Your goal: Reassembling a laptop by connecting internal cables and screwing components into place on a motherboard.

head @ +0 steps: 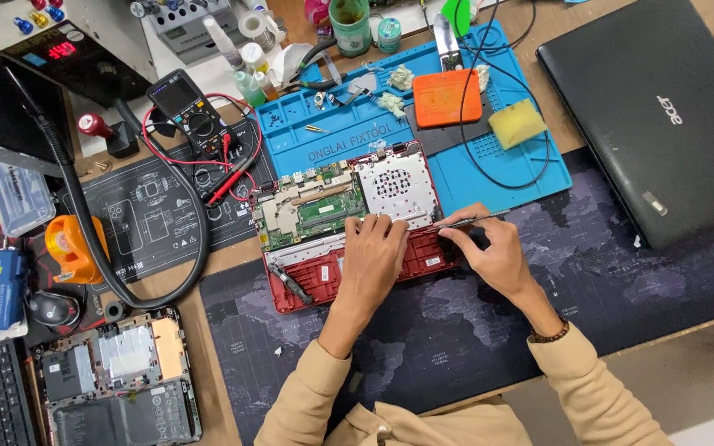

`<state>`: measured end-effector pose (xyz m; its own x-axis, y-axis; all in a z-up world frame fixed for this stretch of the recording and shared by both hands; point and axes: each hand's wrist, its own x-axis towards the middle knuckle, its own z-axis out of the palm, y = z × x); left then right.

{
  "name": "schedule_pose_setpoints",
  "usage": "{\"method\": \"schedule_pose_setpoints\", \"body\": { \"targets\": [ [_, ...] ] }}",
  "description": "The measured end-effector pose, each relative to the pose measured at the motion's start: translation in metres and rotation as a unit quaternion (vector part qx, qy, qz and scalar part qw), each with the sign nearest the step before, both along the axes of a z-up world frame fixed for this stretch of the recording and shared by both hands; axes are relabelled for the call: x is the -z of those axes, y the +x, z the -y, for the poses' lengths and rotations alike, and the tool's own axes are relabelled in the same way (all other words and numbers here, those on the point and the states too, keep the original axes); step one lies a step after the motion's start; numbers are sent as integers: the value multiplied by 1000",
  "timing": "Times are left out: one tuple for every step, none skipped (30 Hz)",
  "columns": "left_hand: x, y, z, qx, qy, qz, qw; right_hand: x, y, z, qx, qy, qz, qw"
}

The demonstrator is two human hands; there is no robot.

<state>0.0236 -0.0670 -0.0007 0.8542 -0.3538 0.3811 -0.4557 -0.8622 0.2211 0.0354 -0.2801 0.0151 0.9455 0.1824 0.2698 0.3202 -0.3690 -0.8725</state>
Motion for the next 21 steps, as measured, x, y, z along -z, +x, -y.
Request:
{"method": "schedule_pose_setpoints", "body": {
  "targets": [
    [0, 1, 1, 1, 0, 0, 1000, -2, 0, -1, 1, 0, 0, 1000],
    [0, 1, 2, 2, -1, -3, 1000, -4, 0, -3, 6, 1, 8, 1000],
    [1, 1, 3, 3, -3, -5, 1000, -6, 0, -4, 10, 3, 17, 1000],
    [0, 2, 4, 3, -2, -5, 1000, -8, 0, -4, 11, 3, 17, 1000],
    [0, 2, 6, 10, -6, -5, 1000, -9, 0, -5, 10, 16, 12, 1000],
    [-1, 2, 7, 17, -10, -5, 1000, -11, 0, -5, 8, 29, 7, 1000],
    [1, 3, 8, 18, -10, -5, 1000, -12, 0, -6, 9, 29, 8, 1000],
    [3, 3, 9, 22, -11, -9, 1000, -13, -1, -6, 8, 42, -4, 999],
    [5, 3, 10, 25, -12, -14, 1000, -15, -1, -6, 6, 55, -16, 998],
    [4, 4, 12, 26, -12, -14, 999, -15, -1, -5, 7, 55, -15, 998],
    [4, 4, 13, 26, -14, -11, 1000, -15, -1, -4, 8, 62, -18, 998],
    [4, 4, 14, 25, -16, -9, 1000, -15, -1, -4, 9, 69, -22, 997],
    [5, 5, 15, 26, -16, -10, 1000, -19, -1, -5, 9, 69, -22, 997],
    [6, 5, 16, 27, -16, -9, 999, -22, 0, -6, 16, 76, -24, 997],
    [7, 6, 17, 28, -17, -9, 999, -25, 1, -7, 23, 83, -26, 996],
    [7, 7, 17, 27, -17, -9, 999, -26, 0, -6, 22, 84, -25, 996],
    [8, 7, 17, 25, -17, -14, 999, -27, 0, -4, 42, 94, -44, 994],
    [9, 7, 18, 25, -17, -21, 999, -27, -2, -3, 62, 103, -63, 991],
    [10, 7, 18, 25, -17, -21, 999, -18, -1, 1, 63, 103, -64, 991],
    [12, 7, 18, 27, -19, -27, 999, -8, -1, 6, 69, 111, -84, 988],
    [13, 8, 19, 29, -21, -33, 999, 1, 0, 10, 75, 118, -105, 985]
  ]
}}
